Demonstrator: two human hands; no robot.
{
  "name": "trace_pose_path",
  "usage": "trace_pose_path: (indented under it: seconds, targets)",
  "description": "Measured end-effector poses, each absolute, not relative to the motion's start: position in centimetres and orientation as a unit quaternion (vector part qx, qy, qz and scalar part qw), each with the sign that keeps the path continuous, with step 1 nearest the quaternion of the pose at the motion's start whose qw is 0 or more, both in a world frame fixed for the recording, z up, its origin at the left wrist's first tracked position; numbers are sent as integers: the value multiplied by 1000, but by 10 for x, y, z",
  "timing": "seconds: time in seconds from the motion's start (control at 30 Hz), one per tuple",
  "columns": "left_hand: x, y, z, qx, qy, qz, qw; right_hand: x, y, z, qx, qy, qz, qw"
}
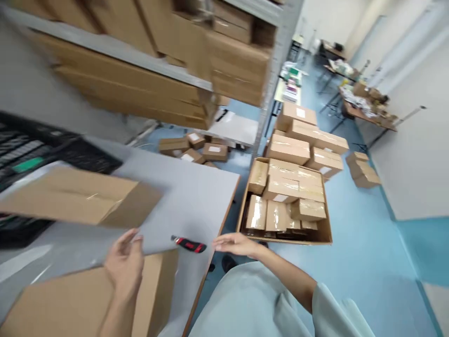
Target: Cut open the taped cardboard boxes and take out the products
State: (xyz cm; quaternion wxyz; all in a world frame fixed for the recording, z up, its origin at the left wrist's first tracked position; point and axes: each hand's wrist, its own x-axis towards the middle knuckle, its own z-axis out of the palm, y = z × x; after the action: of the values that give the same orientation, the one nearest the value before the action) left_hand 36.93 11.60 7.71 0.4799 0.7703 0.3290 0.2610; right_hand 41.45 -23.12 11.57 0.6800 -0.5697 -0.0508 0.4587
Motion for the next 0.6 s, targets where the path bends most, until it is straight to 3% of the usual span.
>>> trace_pose_path:
  seconds: [0.27, 0.6]
  targets:
    - [481, -117, 92, 796, 104, 56, 594, 430, -421, 144, -602, 178, 150, 764]
    - [566, -262, 71, 813, 72, -44, 576, 482, -587, 127, -609, 221, 107, 754]
